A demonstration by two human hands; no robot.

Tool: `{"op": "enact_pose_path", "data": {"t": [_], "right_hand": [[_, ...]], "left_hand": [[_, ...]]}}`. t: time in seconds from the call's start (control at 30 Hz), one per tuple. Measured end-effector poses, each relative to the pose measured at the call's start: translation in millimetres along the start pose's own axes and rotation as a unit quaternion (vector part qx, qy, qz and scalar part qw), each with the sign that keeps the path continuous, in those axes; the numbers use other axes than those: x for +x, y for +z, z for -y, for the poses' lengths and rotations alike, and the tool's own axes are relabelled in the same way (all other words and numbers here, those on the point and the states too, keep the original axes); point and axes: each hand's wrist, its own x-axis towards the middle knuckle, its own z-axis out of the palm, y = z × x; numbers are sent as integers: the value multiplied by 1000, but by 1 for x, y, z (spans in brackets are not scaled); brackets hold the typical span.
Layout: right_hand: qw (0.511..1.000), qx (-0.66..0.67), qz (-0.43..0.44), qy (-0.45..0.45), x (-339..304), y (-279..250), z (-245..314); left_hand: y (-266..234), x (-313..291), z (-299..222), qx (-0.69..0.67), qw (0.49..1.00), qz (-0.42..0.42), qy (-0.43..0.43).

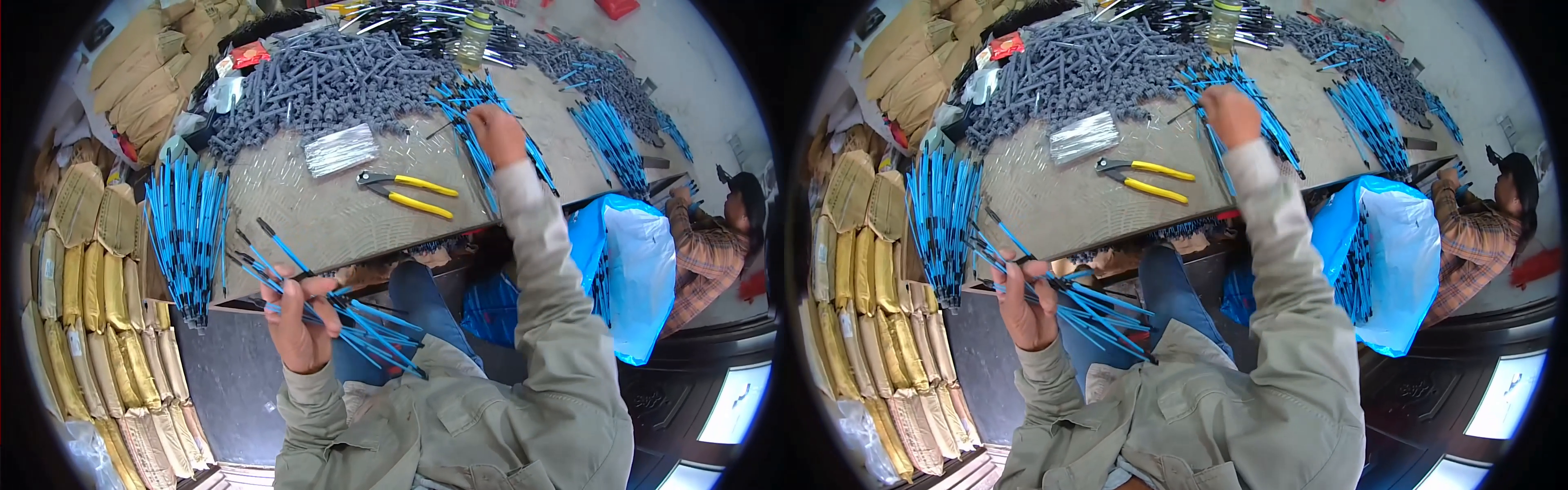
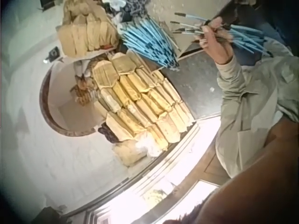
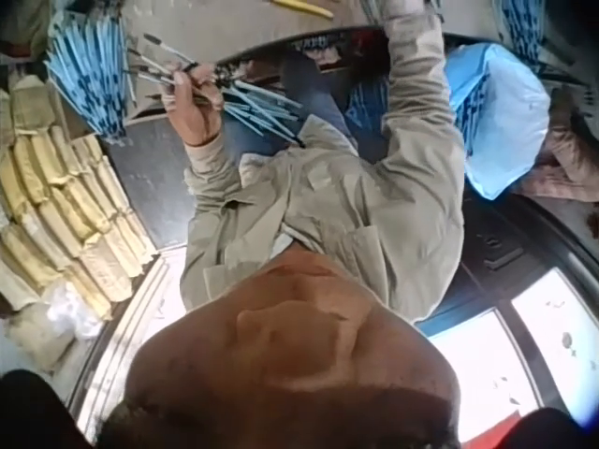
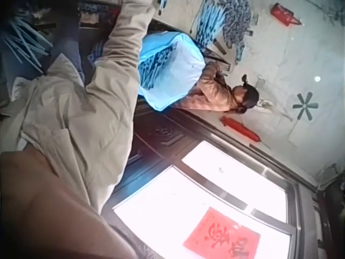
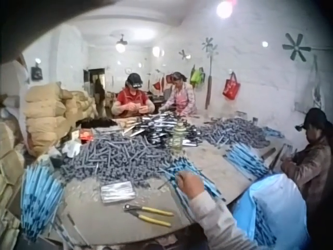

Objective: The person assembles small blue plastic parts into a central metal hub using pliers.

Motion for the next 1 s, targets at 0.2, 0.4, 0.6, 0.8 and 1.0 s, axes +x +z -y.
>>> {"op": "enact_pose_path", "data": {"t": [0.2, 0.4, 0.6, 0.8, 1.0], "right_hand": [[952, -219, 208, 50, 24, 26, -44], [937, -213, 272, 50, 28, 22, -31], [989, -104, -28, 103, 49, 2, -55], [955, -204, 184, 117, 41, -1, -82], [994, -48, 53, 88, 43, -20, -69]], "left_hand": [[6, -9, 8, 35, 999, -3, -32], [8, -5, 16, 63, 990, 21, -121], [-6, -10, 22, 105, 983, 45, -141], [6, -8, 32, 95, 992, 17, -81], [-1, -13, 36, 114, 988, 33, -102]]}}
